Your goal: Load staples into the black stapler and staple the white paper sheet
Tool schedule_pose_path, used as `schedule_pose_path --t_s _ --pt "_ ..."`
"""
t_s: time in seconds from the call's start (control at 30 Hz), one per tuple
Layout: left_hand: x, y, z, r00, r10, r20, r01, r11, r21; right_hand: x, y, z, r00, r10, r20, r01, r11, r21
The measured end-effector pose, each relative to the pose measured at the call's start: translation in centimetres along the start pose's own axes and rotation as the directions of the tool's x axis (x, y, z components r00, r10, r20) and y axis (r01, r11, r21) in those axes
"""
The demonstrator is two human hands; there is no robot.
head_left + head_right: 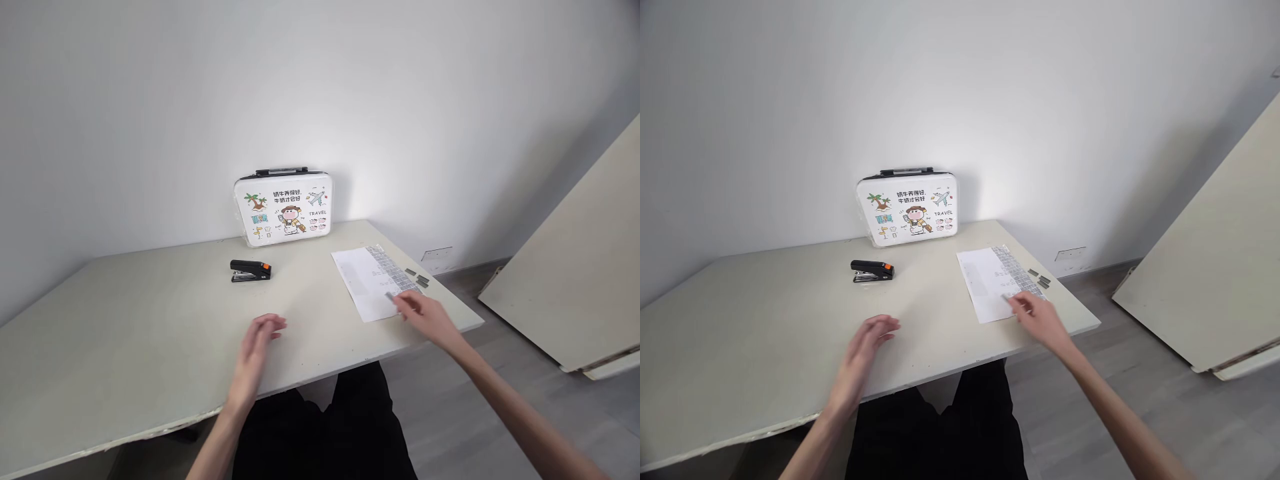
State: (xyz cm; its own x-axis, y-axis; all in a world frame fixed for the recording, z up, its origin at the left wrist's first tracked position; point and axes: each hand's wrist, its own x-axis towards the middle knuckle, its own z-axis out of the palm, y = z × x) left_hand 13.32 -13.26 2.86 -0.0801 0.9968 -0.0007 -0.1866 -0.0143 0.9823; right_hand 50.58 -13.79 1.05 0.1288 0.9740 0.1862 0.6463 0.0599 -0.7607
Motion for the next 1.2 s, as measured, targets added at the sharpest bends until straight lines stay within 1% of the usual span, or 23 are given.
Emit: schedule_pose_path --t_s 0.03,0.07,0.1,0.17,0.2,0.23,0.27,0.3,0.4,0.47,0.57,0.63,0.77,0.83,0.87,0.93,1.0,1.03,1.07,1.1,1.17,1.2 --pt "-0.1 0.0 0.9 0.994 0.063 0.091 -0.074 0.989 0.126 -0.1 -2.1 1.3 0.992 -0.063 0.112 0.057 0.997 0.053" --pt "-0.2 0.1 1.9 0.974 0.121 0.191 -0.161 0.964 0.209 -0.1 -4.2 2.5 0.968 -0.121 0.218 0.101 0.99 0.1" --pt "-0.2 0.3 2.7 0.939 0.176 0.295 -0.254 0.933 0.254 -0.2 -6.1 3.6 0.934 -0.178 0.311 0.138 0.98 0.144" --pt "0.1 0.7 3.9 0.837 0.274 0.474 -0.439 0.852 0.284 -0.2 -9.2 5.2 0.876 -0.257 0.408 0.19 0.962 0.197" --pt "0.3 1.0 4.2 0.783 0.305 0.542 -0.516 0.804 0.294 -0.2 -10.2 5.7 0.854 -0.286 0.435 0.21 0.954 0.215" --pt "0.6 1.2 4.2 0.741 0.317 0.591 -0.574 0.757 0.313 -0.2 -11.0 6.0 0.838 -0.307 0.451 0.223 0.947 0.23" --pt "0.9 1.3 4.1 0.717 0.316 0.621 -0.608 0.719 0.336 -0.1 -11.6 6.1 0.827 -0.319 0.463 0.229 0.943 0.24" --pt "1.1 1.3 3.9 0.708 0.305 0.636 -0.622 0.697 0.358 -0.1 -11.9 6.2 0.82 -0.323 0.472 0.229 0.942 0.247" --pt "1.3 1.0 2.8 0.722 0.265 0.639 -0.608 0.684 0.404 -0.2 -12.0 6.1 0.809 -0.309 0.499 0.203 0.945 0.256" --pt "1.2 0.5 2.3 0.722 0.254 0.643 -0.614 0.663 0.428 -0.3 -11.7 6.0 0.806 -0.3 0.511 0.192 0.948 0.255" --pt "1.0 -0.1 2.1 0.702 0.252 0.666 -0.652 0.603 0.459 -0.6 -11.4 6.0 0.806 -0.286 0.518 0.176 0.952 0.252" --pt "1.0 -0.3 2.4 0.697 0.262 0.668 -0.659 0.602 0.451 -0.8 -11.4 6.0 0.806 -0.282 0.52 0.17 0.952 0.253" --pt "1.0 -0.1 3.2 0.705 0.276 0.653 -0.633 0.661 0.403 -1.1 -11.3 5.9 0.814 -0.287 0.505 0.18 0.951 0.251" --pt "0.9 0.0 3.5 0.726 0.264 0.635 -0.607 0.68 0.41 -0.8 -10.3 5.2 0.839 -0.273 0.47 0.183 0.956 0.229" --pt "0.9 0.0 3.4 0.746 0.254 0.615 -0.578 0.706 0.409 -0.5 -9.4 4.6 0.864 -0.253 0.436 0.18 0.963 0.203" --pt "0.8 0.0 2.8 0.806 0.227 0.547 -0.478 0.794 0.375 0.3 -6.7 2.9 0.93 -0.178 0.32 0.149 0.982 0.114" --pt "0.8 0.0 1.6 0.87 0.18 0.459 -0.345 0.887 0.306 1.1 -2.8 0.7 0.989 -0.066 0.134 0.07 0.997 -0.027" --pt "0.7 0.0 0.8 0.898 0.154 0.413 -0.283 0.92 0.273 1.5 -0.7 -0.5 1.0 -0.008 0.026 0.011 0.994 -0.107" --pt "0.7 0.1 -0.1 0.922 0.127 0.367 -0.227 0.943 0.243 1.8 1.4 -1.5 0.996 0.045 -0.076 -0.059 0.98 -0.189" --pt "0.7 0.2 -1.1 0.941 0.103 0.321 -0.18 0.959 0.217 2.0 3.4 -2.4 0.981 0.101 -0.164 -0.142 0.955 -0.261" --pt "0.7 0.6 -3.0 0.97 0.059 0.236 -0.102 0.979 0.174 2.2 6.6 -3.7 0.939 0.203 -0.279 -0.303 0.872 -0.384" --pt "0.7 0.8 -3.9 0.979 0.043 0.199 -0.077 0.983 0.167 2.3 7.7 -4.0 0.92 0.235 -0.313 -0.357 0.833 -0.423"
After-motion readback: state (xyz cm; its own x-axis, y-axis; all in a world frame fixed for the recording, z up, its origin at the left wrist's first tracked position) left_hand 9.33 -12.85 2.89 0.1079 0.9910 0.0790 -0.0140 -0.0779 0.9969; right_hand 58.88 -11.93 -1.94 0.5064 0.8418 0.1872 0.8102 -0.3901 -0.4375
